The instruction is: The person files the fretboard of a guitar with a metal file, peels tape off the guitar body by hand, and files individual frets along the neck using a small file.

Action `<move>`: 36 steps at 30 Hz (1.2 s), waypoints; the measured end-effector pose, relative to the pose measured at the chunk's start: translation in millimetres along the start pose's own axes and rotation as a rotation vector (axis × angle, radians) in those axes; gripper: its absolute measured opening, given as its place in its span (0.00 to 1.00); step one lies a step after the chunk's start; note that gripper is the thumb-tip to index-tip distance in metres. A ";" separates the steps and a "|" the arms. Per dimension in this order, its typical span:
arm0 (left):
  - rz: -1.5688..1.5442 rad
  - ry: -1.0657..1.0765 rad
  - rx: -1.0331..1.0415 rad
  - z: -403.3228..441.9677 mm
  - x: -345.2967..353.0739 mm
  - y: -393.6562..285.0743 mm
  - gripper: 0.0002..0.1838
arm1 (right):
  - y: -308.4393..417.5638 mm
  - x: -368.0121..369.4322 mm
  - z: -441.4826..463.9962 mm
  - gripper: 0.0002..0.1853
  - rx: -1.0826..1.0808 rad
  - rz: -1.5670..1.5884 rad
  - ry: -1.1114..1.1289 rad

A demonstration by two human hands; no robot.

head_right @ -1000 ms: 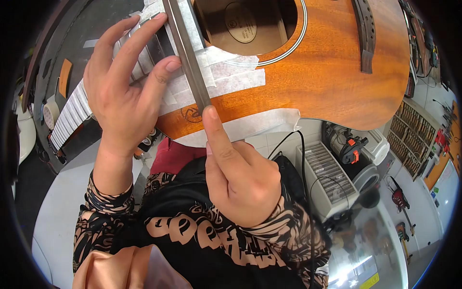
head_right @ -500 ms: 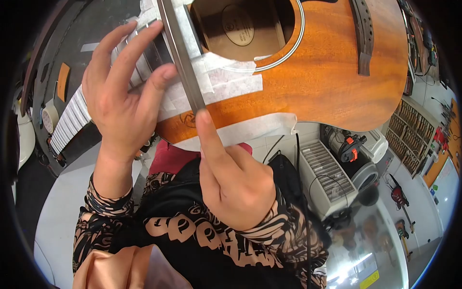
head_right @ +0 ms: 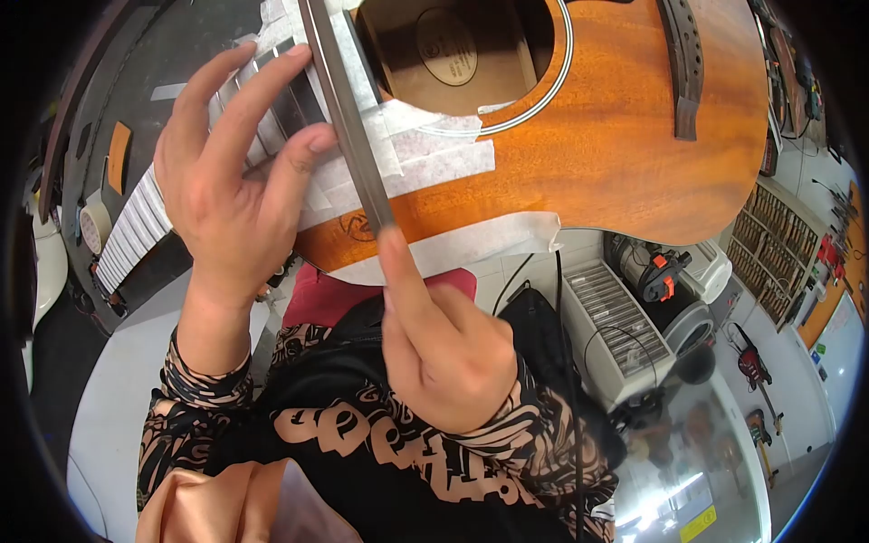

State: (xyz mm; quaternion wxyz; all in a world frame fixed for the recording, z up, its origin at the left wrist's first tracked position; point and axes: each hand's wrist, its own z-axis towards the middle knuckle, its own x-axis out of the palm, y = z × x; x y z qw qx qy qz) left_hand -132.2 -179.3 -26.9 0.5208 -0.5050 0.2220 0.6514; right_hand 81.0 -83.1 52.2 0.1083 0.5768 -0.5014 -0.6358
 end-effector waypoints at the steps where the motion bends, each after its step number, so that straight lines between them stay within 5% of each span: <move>1: 0.054 -0.004 0.060 -6.1 4.3 5.0 0.25 | -7.2 1.6 -14.9 0.29 -0.001 -0.002 0.000; 5: -0.007 -0.097 0.037 -3.4 9.6 -8.2 0.25 | -26.6 -3.7 -87.9 0.28 -0.098 0.041 -0.055; 10: -0.064 0.031 -0.159 5.0 -9.2 -29.1 0.25 | -8.9 -5.3 -37.0 0.30 -0.046 -0.032 -0.018; 13: -0.072 0.038 -0.170 5.0 -10.5 -29.3 0.25 | 11.5 -12.8 5.1 0.26 0.064 -0.038 0.138; 19: -0.083 0.061 -0.163 4.7 -11.5 -29.1 0.25 | -29.6 -2.8 -92.1 0.31 -0.147 -0.024 -0.034; 27: -0.089 0.050 -0.163 4.6 -11.8 -29.2 0.25 | -6.3 -1.1 -6.8 0.28 0.016 0.094 0.015; 33: -0.085 0.043 -0.152 4.7 -8.5 -27.3 0.25 | -31.5 0.1 -106.8 0.29 -0.087 0.029 -0.062; 36: -0.079 0.040 -0.155 5.0 -9.4 -28.6 0.25 | -25.2 -0.2 -75.7 0.28 -0.048 0.037 -0.054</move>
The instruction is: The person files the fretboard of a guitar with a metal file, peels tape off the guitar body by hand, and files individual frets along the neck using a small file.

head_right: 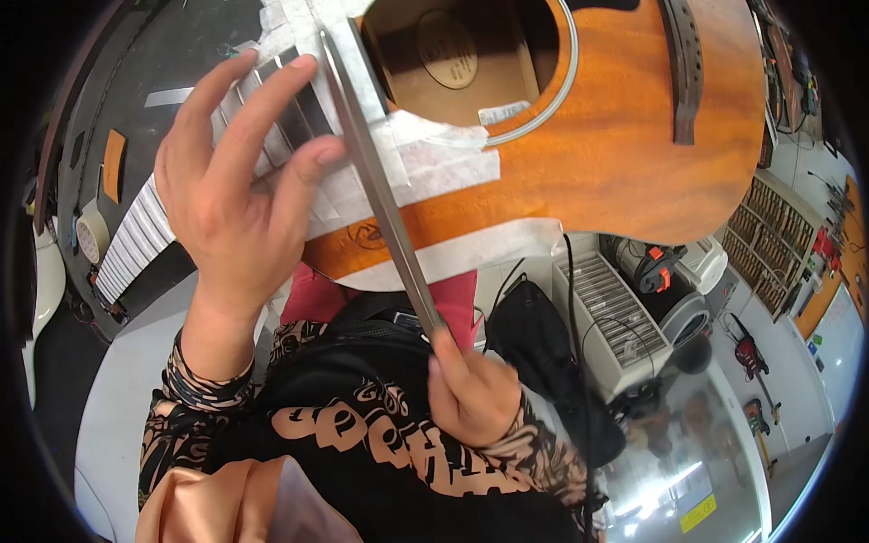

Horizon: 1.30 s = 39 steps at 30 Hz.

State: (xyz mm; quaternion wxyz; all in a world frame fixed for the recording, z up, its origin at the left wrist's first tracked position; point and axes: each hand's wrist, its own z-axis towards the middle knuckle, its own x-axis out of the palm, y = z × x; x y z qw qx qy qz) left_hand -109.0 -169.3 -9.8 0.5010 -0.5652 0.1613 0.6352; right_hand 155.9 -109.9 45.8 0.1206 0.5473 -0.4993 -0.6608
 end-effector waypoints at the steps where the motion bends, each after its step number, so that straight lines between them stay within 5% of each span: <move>1: 0.002 -0.008 -0.008 0.2 0.3 -0.6 0.25 | 8.9 -0.1 30.8 0.28 0.046 -0.006 0.046; 5: 0.020 -0.014 0.024 -0.8 0.1 3.5 0.25 | 11.7 15.7 66.3 0.27 0.077 0.077 -0.013; 12: 0.118 0.074 0.113 6.7 -5.4 -2.1 0.24 | -12.5 -10.7 -53.8 0.29 -0.067 -0.051 0.045; 21: -0.030 -0.054 0.015 0.8 1.9 -0.9 0.24 | 10.8 -21.2 -14.2 0.31 -0.024 -0.187 0.059; 30: 0.161 -0.075 0.170 -1.3 12.3 23.0 0.21 | 5.6 -7.7 -25.1 0.29 -0.025 -0.245 0.031; 39: 0.141 0.096 -0.051 10.1 -10.0 -16.6 0.22 | 17.8 7.6 74.5 0.25 -0.001 -0.233 0.076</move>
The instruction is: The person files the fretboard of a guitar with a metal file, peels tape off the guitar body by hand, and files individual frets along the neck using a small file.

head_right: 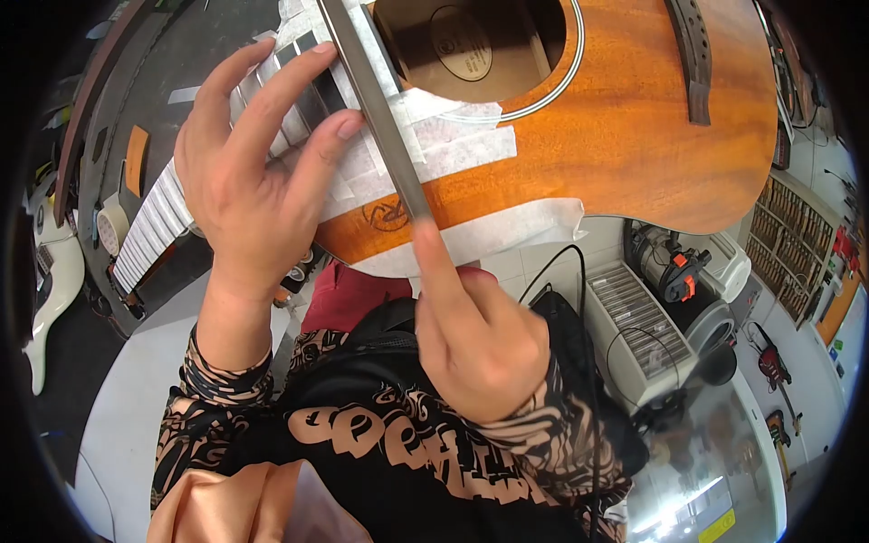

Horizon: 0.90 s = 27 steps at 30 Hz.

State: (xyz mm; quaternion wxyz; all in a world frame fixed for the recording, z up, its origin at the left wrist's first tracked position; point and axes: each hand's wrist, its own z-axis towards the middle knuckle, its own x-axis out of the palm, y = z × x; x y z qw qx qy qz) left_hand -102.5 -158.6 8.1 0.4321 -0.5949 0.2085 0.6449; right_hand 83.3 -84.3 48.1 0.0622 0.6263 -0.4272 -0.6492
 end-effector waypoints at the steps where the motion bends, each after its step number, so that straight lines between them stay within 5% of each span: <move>1: -0.061 -0.075 0.036 -6.0 9.4 9.6 0.23 | -5.6 0.7 -20.3 0.25 -0.005 0.032 -0.013; 6: 0.034 -0.150 0.249 -9.4 23.4 33.9 0.23 | -17.1 3.6 -88.8 0.33 -0.062 -0.022 -0.041; 8: -0.136 -0.133 0.060 -9.6 15.2 17.2 0.23 | -9.6 4.7 -67.7 0.33 -0.050 0.009 -0.050; 12: -0.148 -0.142 0.056 -9.1 16.1 18.1 0.23 | 3.1 -0.3 9.3 0.25 -0.008 0.078 -0.005; 19: -0.158 -0.112 0.064 -9.6 15.0 18.9 0.22 | -17.7 6.7 -103.6 0.28 -0.046 0.016 -0.077; 27: -0.162 -0.114 0.054 -9.6 15.6 18.6 0.22 | 6.7 5.0 2.1 0.26 0.028 0.065 -0.024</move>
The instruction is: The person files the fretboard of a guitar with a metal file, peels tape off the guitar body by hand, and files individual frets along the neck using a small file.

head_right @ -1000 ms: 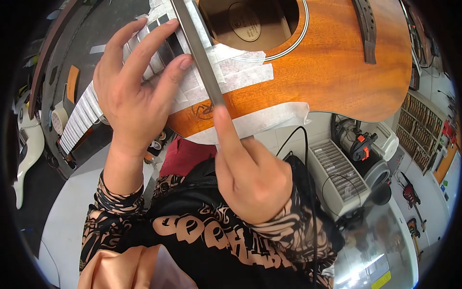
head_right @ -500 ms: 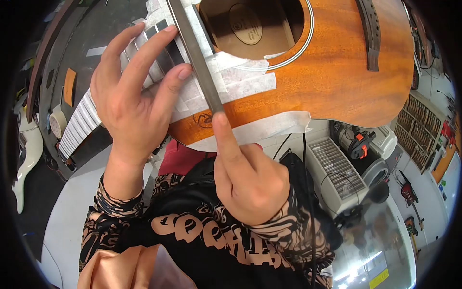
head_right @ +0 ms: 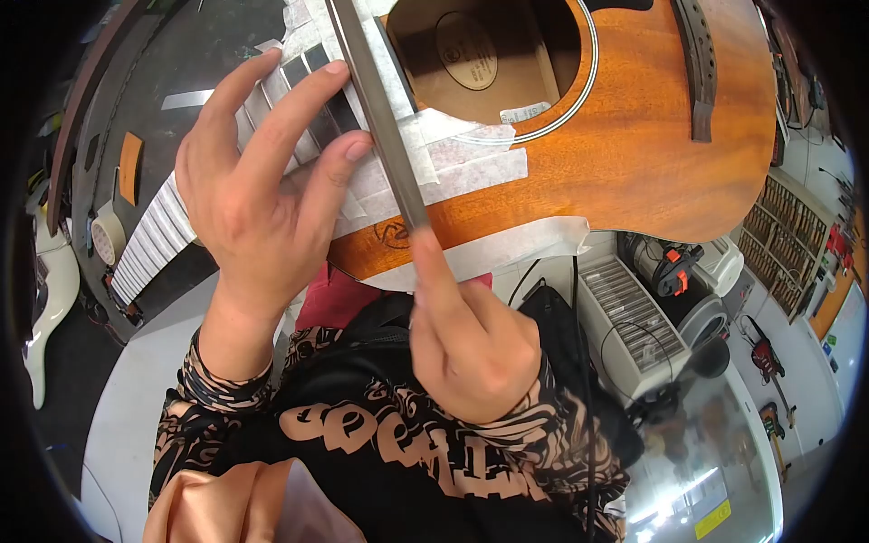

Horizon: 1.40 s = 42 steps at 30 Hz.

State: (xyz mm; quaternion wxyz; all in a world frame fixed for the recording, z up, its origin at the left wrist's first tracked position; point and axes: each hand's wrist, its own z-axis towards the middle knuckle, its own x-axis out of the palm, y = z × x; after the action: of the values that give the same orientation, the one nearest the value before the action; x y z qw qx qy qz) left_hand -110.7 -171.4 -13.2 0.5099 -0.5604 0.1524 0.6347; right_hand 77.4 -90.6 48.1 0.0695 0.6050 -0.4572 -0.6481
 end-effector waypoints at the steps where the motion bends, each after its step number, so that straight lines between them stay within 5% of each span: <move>1: 0.002 -0.001 0.006 -0.7 0.2 -0.1 0.22 | -6.0 2.6 -13.7 0.27 -0.024 0.007 -0.049; 7: -0.003 0.009 -0.006 -0.8 -1.3 -0.9 0.22 | -22.8 -5.6 -96.5 0.26 -0.062 -0.015 0.010; 12: 0.001 -0.024 0.020 -0.3 1.7 1.0 0.22 | 9.0 -9.6 13.9 0.25 0.070 -0.010 0.070; 18: -0.002 -0.011 0.025 0.4 1.4 2.0 0.23 | -27.6 -3.2 -98.2 0.28 -0.106 -0.061 -0.040; 24: -0.004 -0.003 0.008 -1.0 -0.3 -0.4 0.23 | 1.4 -3.2 -7.3 0.29 0.012 0.041 -0.036; 33: -0.001 0.013 0.008 -0.6 -0.1 0.7 0.23 | -20.1 -3.3 -108.1 0.27 -0.044 0.003 -0.040; 37: -0.006 0.010 0.007 -0.3 0.6 -1.0 0.23 | -3.6 -2.4 -7.4 0.28 -0.016 0.068 -0.046; 42: -0.007 0.023 0.011 -0.1 -1.0 0.0 0.23 | -8.9 2.1 -43.4 0.28 -0.002 0.025 -0.052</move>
State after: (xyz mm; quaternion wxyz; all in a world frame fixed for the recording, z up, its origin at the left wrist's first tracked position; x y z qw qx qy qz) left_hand -110.8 -171.9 -12.4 0.5134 -0.5654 0.1595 0.6256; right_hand 117.8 -108.9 47.1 0.0663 0.5822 -0.4656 -0.6633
